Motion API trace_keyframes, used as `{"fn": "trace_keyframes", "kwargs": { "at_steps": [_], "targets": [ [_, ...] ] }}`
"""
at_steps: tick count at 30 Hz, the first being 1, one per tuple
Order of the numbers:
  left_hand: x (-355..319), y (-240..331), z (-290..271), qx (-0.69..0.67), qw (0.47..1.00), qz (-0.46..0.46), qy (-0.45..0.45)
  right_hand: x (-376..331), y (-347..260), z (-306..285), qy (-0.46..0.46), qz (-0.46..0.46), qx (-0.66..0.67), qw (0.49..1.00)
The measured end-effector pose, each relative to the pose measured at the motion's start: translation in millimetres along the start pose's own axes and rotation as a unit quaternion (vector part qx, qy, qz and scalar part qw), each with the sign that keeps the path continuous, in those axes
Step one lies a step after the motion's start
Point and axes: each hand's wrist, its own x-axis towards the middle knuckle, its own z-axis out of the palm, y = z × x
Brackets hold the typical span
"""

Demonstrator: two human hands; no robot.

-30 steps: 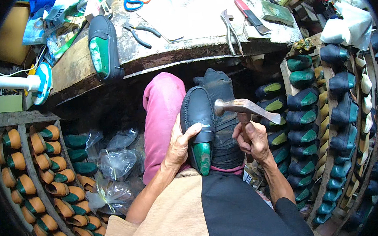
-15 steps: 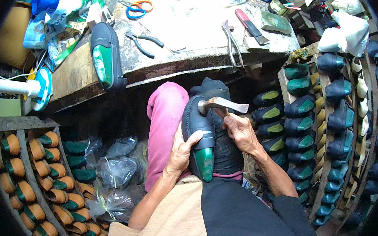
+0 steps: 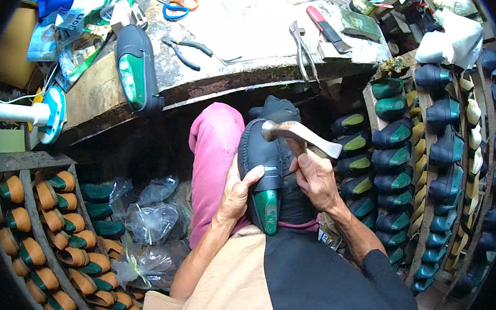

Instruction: The person repairs a black slip-on shoe by repeatedly using pliers to press the sole edge and a hammer to tap the sole. The shoe is held on the lap while tools are used to adjust the sole attachment.

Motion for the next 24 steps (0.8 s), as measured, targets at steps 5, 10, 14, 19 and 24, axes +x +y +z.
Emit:
{"fn": "trace_keyframes", "kwargs": {
  "at_steps": [5, 10, 14, 19, 24],
  "targets": [
    [4, 3, 0, 0.013, 1.000, -0.005, -0.012, -4, 12, -4, 0.024, 0.008, -0.100, 0.995],
    [4, 0, 2, -0.007, 1.000, -0.005, -0.020, -19, 8, -5, 0.015, 0.022, 0.027, 0.999],
    [3, 0, 1, -0.001, 1.000, -0.006, -0.028, -22, 20, -5, 0.034, -0.017, -0.092, 0.995],
    [2, 0, -2, -0.029, 0.999, -0.031, -0.022, -27, 59, -8, 0.051, -0.062, -0.019, 0.997],
    [-1, -1, 0, -0.036, 0.998, -0.041, -0.019, -41, 75, -19, 0.057, 0.073, 0.092, 0.992]
  ]
}}
